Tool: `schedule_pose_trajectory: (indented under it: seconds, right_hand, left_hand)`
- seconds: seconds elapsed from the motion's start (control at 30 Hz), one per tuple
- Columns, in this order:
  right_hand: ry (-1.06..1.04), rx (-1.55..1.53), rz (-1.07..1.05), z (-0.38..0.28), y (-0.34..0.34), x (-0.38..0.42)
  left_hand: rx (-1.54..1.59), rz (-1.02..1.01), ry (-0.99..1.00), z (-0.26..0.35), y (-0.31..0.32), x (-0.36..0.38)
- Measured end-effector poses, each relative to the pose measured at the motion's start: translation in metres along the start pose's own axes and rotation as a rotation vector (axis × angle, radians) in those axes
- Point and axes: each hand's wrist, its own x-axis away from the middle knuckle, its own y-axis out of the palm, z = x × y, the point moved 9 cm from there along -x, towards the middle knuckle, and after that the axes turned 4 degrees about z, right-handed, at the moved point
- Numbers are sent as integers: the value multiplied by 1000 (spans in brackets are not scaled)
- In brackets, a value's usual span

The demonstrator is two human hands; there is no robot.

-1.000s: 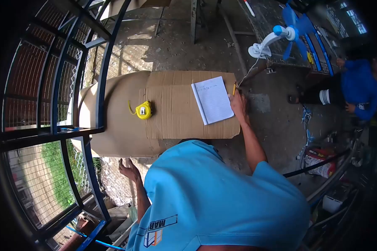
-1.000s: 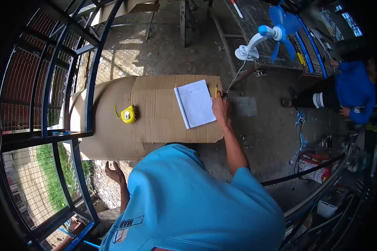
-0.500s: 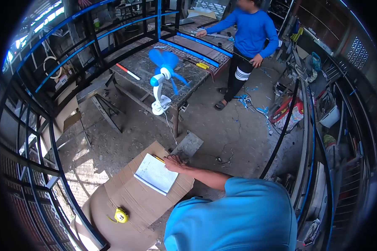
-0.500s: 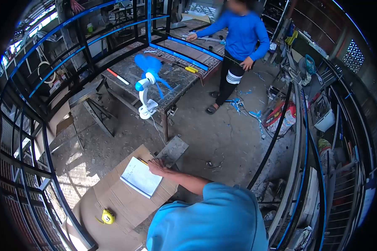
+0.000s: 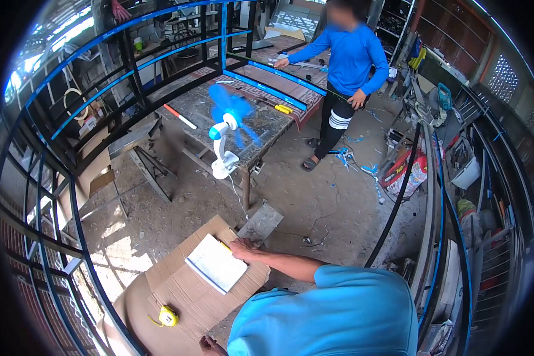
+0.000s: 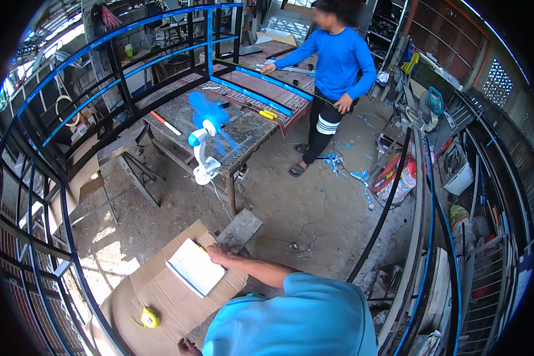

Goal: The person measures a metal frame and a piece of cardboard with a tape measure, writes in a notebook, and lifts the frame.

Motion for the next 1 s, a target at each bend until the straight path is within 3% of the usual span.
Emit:
schedule_pose_trajectory:
  seconds: [0.03, 0.1, 0.33, 0.5, 0.57, 0.63, 0.67, 0.73, 0.77, 0.9, 1.0]
  right_hand:
    - [-22, -3, -23, -7, -8, 4]
    - [6, -48, -127, -12, -22, 3]
    - [34, -82, -45, -2, -10, -7]
    - [87, -31, -142, 9, -26, 3]
    - [59, 0, -32, 13, -36, 5]
    - [0, -124, 143, -8, -71, 8]
    - [36, -166, 145, -24, -86, 10]
    - [36, -157, 165, -64, -100, 17]
    - [-85, -297, 227, -73, -85, 12]
    - [-321, -558, 11, -193, -45, 41]
    - [-399, -785, -392, -273, 10, 79]
  left_hand:
    - [-9, 21, -22, -15, -8, 3]
    - [-136, -250, 29, -46, -8, 1]
    - [-248, -266, -23, -65, -13, -58]
    - [-297, -122, -289, -137, -52, -2]
    - [-291, 21, -462, -175, -95, 61]
    - [-219, 258, -727, -215, -120, 186]
    - [-137, 373, -689, -158, -119, 180]
    - [-122, 336, -566, -98, -109, 157]
    - [44, 323, -788, -72, -107, 159]
    - [56, 462, -622, -90, -117, 169]
    - [58, 603, -692, -148, -138, 202]
